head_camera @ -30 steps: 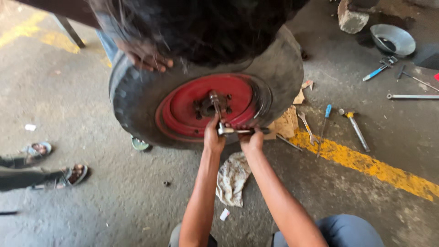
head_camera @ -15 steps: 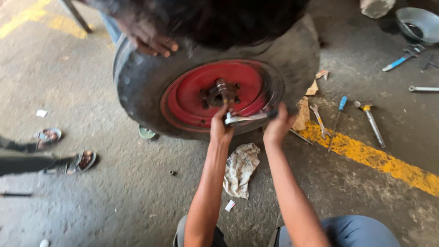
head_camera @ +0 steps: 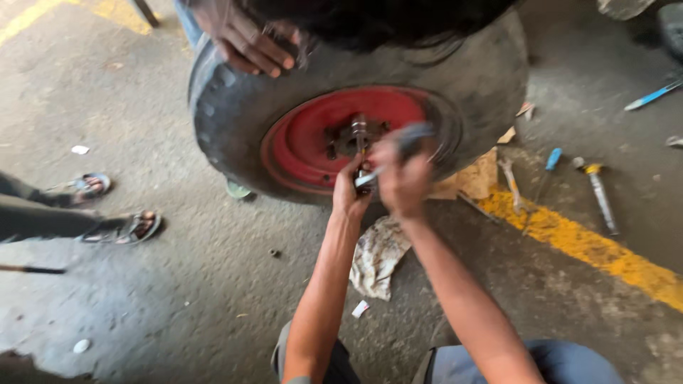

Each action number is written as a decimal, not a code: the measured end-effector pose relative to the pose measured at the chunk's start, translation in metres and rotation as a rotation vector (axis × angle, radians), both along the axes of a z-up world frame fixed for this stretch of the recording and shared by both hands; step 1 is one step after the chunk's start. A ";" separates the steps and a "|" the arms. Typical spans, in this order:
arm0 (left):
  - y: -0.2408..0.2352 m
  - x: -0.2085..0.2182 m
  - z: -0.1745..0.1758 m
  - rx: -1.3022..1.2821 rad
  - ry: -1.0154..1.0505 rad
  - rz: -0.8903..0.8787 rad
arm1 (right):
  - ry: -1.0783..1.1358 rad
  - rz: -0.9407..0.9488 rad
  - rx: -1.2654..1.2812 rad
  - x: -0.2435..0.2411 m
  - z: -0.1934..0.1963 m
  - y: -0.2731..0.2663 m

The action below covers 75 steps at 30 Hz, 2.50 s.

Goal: The person kneels on the floor to repair a large tractor tire with a red rim. They use a rag to wipe the rim and then use a wrench to tighten the central nut while another person holds the tire steady.

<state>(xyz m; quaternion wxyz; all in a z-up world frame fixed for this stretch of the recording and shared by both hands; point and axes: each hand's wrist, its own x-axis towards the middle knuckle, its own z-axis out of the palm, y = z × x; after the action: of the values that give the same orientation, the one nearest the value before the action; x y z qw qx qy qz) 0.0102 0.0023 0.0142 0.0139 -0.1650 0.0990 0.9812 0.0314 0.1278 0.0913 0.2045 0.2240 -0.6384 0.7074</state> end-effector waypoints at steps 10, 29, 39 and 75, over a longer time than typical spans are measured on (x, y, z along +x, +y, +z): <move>0.001 0.001 -0.016 -0.258 0.157 0.043 | -0.537 -0.029 -0.965 -0.028 -0.081 0.021; 0.010 -0.002 0.012 -0.247 0.241 0.122 | -0.371 -0.101 -0.733 -0.020 -0.007 0.020; 0.003 -0.008 -0.004 -0.158 0.194 0.095 | -0.306 -0.022 -0.517 -0.023 -0.017 0.037; 0.001 -0.035 -0.012 -0.278 0.194 0.096 | 0.476 -0.185 1.716 -0.024 0.046 0.076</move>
<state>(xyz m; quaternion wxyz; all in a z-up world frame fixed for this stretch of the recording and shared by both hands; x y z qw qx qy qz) -0.0248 0.0029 0.0021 -0.0654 -0.0741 0.2265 0.9690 0.0072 0.2040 0.1377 0.1499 0.3884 -0.9039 -0.0982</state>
